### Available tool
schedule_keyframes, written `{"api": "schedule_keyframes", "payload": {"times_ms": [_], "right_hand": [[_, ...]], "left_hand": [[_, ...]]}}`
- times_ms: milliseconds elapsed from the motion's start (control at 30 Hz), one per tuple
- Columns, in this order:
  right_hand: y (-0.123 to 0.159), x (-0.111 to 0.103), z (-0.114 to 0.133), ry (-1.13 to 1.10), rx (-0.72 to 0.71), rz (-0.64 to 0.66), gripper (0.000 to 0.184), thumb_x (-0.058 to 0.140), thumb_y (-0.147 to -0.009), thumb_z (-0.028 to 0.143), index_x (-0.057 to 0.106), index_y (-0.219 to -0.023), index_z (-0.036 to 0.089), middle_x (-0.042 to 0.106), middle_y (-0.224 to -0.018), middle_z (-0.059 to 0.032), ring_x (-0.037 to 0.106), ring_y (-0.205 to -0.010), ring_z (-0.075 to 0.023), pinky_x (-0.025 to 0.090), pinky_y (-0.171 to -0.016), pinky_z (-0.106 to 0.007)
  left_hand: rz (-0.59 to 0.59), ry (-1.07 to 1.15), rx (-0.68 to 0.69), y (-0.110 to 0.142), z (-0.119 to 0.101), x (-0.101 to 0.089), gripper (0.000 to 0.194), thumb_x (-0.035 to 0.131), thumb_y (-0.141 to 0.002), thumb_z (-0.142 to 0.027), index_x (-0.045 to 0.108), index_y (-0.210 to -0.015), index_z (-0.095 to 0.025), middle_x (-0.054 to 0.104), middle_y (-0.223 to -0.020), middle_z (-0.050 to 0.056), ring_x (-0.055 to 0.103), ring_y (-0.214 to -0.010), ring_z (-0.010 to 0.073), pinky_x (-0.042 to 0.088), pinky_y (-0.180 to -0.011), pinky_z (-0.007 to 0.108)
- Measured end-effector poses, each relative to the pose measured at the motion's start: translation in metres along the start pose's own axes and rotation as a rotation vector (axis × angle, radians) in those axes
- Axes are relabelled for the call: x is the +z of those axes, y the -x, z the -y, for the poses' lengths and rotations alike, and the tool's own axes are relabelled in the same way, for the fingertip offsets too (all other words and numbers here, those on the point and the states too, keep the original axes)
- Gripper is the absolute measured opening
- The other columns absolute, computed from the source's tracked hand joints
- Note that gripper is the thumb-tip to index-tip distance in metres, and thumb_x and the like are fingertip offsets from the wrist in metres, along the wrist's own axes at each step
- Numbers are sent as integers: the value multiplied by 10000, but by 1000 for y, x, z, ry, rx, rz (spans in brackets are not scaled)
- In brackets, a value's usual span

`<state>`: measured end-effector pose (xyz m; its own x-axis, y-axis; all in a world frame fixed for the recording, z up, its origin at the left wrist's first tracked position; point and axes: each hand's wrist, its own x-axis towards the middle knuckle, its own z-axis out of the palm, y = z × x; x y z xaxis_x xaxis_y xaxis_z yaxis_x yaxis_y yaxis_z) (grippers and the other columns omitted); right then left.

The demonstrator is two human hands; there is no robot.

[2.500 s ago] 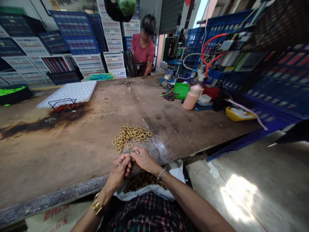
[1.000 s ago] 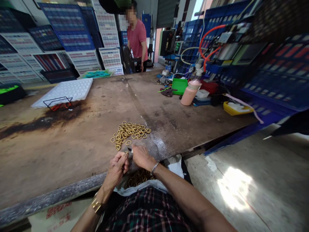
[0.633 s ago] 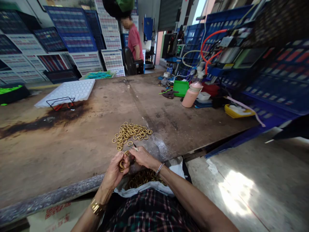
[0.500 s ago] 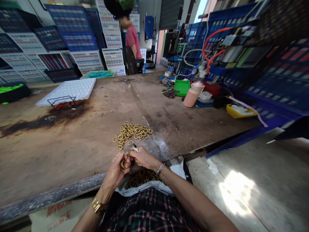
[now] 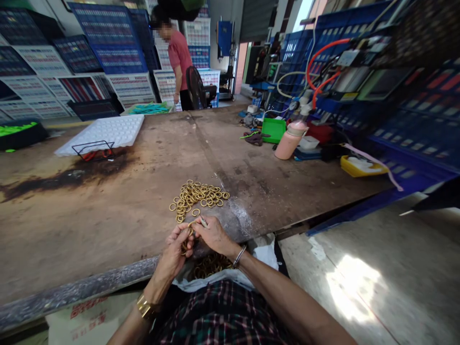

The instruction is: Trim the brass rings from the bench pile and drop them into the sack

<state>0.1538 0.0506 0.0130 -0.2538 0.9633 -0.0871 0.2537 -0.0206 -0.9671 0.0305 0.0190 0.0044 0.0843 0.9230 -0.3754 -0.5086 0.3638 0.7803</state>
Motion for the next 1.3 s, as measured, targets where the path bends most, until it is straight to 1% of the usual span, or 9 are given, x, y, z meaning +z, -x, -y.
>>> {"api": "schedule_keyframes", "payload": {"times_ms": [167,300,400,500,667,867,1033,1167,1300], "right_hand": [[0,-1,-1,152,26,-10,208,458,-749,240,461,-557,162,450,-516,55,390,-505,-67,279,-481,-180],[0,-5,1,144,20,3,180,442,-760,237,477,-600,163,456,-533,58,398,-520,-68,293,-498,-178],[-1,-6,2,140,39,17,204,440,-764,243,459,-576,165,435,-506,61,391,-507,-69,291,-494,-180],[-1,-6,1,127,53,23,222,437,-766,242,443,-558,166,438,-497,59,389,-498,-69,289,-487,-180],[-3,-4,-7,79,72,28,255,421,-795,277,450,-566,167,480,-507,45,425,-494,-71,318,-496,-182],[-5,0,-14,42,39,58,286,390,-830,317,509,-624,158,536,-531,12,504,-520,-94,366,-519,-196],[-4,-5,-8,334,31,-32,192,379,-823,209,556,-761,167,526,-557,31,480,-531,-86,334,-523,-186],[1,-7,-5,587,-37,75,185,397,-816,171,548,-709,157,562,-623,-2,471,-562,-86,295,-526,-191],[4,-6,-5,688,-71,152,152,410,-801,165,551,-748,155,586,-655,-17,476,-572,-93,267,-514,-197]], "left_hand": [[-75,-162,101,-2,5,-3,314,642,-666,-412,488,-820,-185,491,-512,-73,369,-375,38,253,-347,133],[-114,-333,186,0,6,-2,269,608,-694,-413,515,-794,-180,499,-534,-64,382,-385,41,270,-355,143],[-107,-376,205,1,6,-1,260,596,-702,-413,524,-781,-175,500,-544,-60,373,-380,39,277,-356,147],[-65,-362,176,0,8,-2,277,583,-708,-433,519,-780,-174,490,-554,-58,376,-382,42,274,-338,144],[92,-326,111,1,7,-2,297,524,-757,-453,531,-800,-160,484,-575,-45,355,-386,37,272,-323,135],[102,-204,95,4,6,3,296,578,-718,-455,512,-726,-166,514,-598,-37,360,-393,34,273,-328,141],[69,-133,99,2,9,0,283,590,-716,-443,491,-737,-179,522,-559,-52,368,-380,38,287,-335,145],[74,-113,116,1,11,-2,282,583,-726,-443,486,-743,-178,531,-576,-45,373,-391,39,298,-342,145],[114,-171,149,1,11,-3,274,538,-766,-439,499,-733,-169,491,-537,-47,358,-393,43,296,-348,151]]}}
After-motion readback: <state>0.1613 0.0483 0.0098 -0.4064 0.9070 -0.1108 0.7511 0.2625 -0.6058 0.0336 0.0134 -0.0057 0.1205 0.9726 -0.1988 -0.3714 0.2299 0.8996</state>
